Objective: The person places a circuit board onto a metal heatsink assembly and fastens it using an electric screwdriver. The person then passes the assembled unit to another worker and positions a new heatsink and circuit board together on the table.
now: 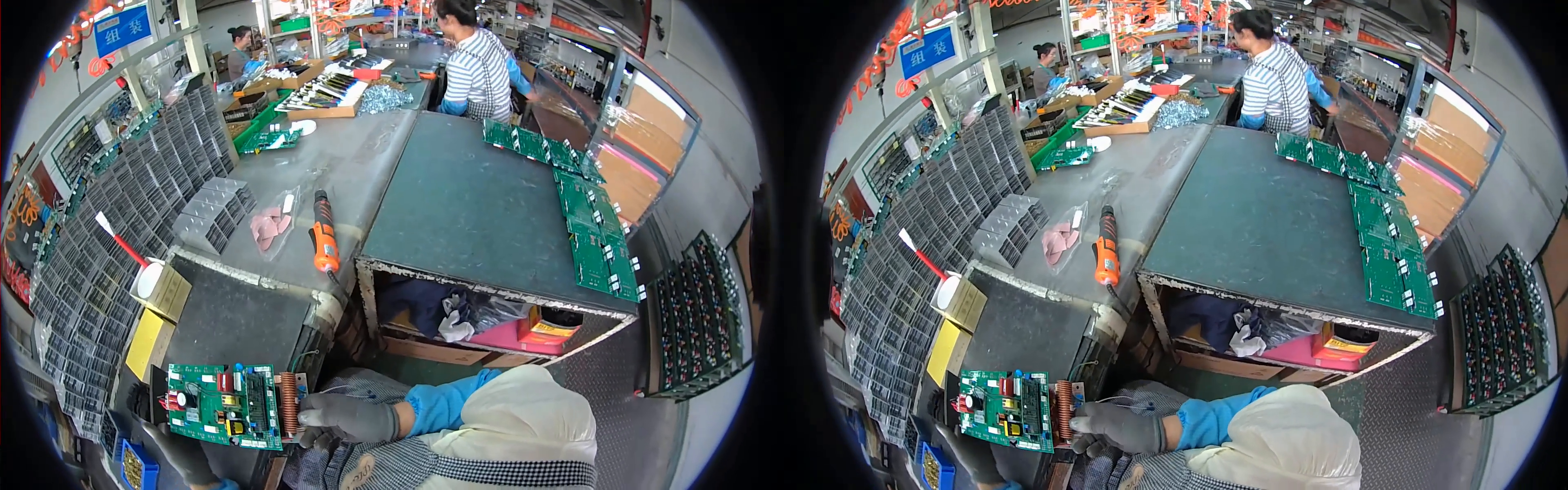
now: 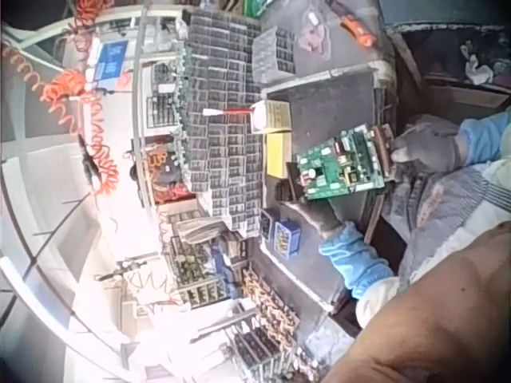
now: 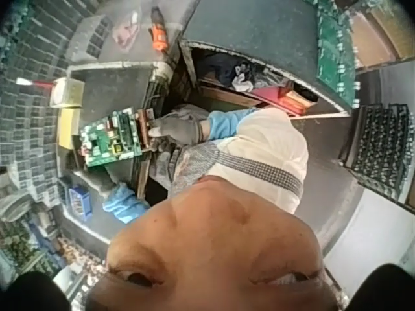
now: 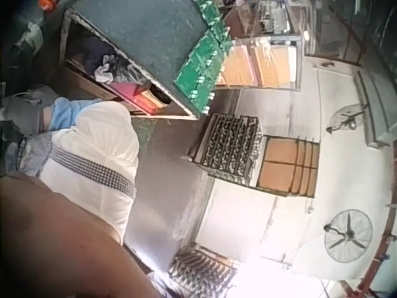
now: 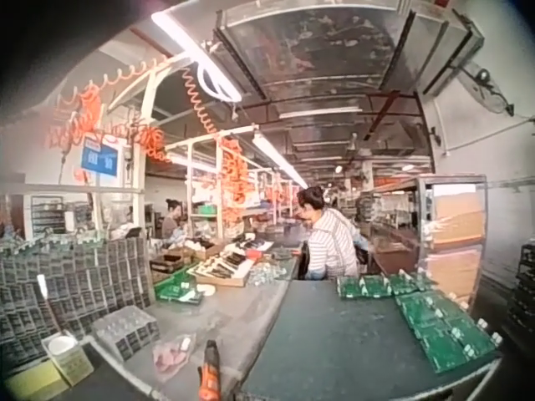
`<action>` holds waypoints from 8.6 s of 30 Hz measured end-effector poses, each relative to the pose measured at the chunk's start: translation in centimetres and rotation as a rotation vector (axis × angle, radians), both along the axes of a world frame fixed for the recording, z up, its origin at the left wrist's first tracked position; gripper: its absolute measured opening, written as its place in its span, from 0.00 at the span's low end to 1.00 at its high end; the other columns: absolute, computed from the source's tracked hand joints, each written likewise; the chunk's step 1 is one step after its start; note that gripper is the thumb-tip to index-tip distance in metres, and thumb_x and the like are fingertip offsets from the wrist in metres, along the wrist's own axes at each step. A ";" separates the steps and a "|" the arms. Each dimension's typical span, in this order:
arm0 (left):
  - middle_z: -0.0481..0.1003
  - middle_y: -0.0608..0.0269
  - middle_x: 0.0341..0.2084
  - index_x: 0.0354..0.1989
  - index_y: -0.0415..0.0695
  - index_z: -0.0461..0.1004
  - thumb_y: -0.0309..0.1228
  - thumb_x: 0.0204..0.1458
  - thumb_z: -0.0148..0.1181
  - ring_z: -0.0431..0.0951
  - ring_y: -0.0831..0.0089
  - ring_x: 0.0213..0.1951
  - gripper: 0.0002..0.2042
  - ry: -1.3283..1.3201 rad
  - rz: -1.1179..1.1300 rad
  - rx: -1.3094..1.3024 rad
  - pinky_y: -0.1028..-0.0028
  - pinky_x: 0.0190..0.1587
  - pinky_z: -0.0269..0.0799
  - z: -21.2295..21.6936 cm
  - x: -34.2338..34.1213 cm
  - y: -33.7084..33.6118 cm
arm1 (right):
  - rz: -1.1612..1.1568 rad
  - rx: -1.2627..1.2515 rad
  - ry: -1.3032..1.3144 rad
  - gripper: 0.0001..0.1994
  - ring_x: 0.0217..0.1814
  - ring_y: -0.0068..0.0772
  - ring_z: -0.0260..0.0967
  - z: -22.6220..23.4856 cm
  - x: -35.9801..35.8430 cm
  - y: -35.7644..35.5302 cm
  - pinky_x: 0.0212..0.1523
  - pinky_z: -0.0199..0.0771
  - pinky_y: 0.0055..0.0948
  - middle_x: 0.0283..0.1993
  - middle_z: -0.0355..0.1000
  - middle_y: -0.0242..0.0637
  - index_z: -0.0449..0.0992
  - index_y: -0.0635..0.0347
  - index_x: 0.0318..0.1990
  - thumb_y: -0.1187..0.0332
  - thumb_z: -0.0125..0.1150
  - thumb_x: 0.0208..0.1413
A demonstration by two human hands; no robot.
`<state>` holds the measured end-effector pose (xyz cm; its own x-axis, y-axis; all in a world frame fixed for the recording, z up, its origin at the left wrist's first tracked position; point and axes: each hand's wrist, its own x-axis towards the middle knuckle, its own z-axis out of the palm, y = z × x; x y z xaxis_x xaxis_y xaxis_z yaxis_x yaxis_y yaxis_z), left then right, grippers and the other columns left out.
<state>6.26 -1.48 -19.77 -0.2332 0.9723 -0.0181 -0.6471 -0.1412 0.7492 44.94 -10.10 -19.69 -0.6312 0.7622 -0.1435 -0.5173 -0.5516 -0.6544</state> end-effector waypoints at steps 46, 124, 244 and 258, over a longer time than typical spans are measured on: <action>0.70 0.47 0.64 0.69 0.32 0.64 0.47 0.70 0.49 0.70 0.57 0.66 0.30 0.620 -0.812 0.188 0.59 0.69 0.66 7.3 35.5 18.7 | -1.367 -0.054 -0.457 0.09 0.33 0.35 0.77 -5.6 58.3 37.6 0.33 0.79 0.39 0.34 0.78 0.37 0.81 0.61 0.40 0.65 0.67 0.56; 0.75 0.40 0.59 0.74 0.40 0.56 0.39 0.55 0.71 0.78 0.52 0.60 0.41 0.874 0.535 -0.307 0.62 0.61 0.73 1.2 12.2 -9.0 | -0.028 0.963 -0.551 0.49 0.79 0.48 0.51 2.1 -8.7 10.9 0.77 0.52 0.41 0.77 0.50 0.60 0.40 0.74 0.77 0.54 0.66 0.63; 0.79 0.68 0.39 0.43 0.58 0.81 0.28 0.53 0.62 0.81 0.62 0.45 0.11 2.505 -0.085 -0.455 0.62 0.45 0.78 10.1 -14.1 -15.4 | -0.035 1.617 -0.546 0.15 0.55 0.50 0.73 -0.1 -24.6 2.2 0.57 0.73 0.46 0.56 0.75 0.47 0.76 0.59 0.49 0.69 0.66 0.53; 0.78 0.72 0.53 0.40 0.54 0.82 0.25 0.53 0.62 0.77 0.64 0.56 0.10 2.629 0.086 -0.698 0.60 0.57 0.73 10.0 -14.9 -19.1 | 0.015 1.653 -0.551 0.18 0.58 0.51 0.72 -0.1 -24.3 2.3 0.58 0.74 0.46 0.58 0.73 0.49 0.77 0.60 0.51 0.66 0.68 0.53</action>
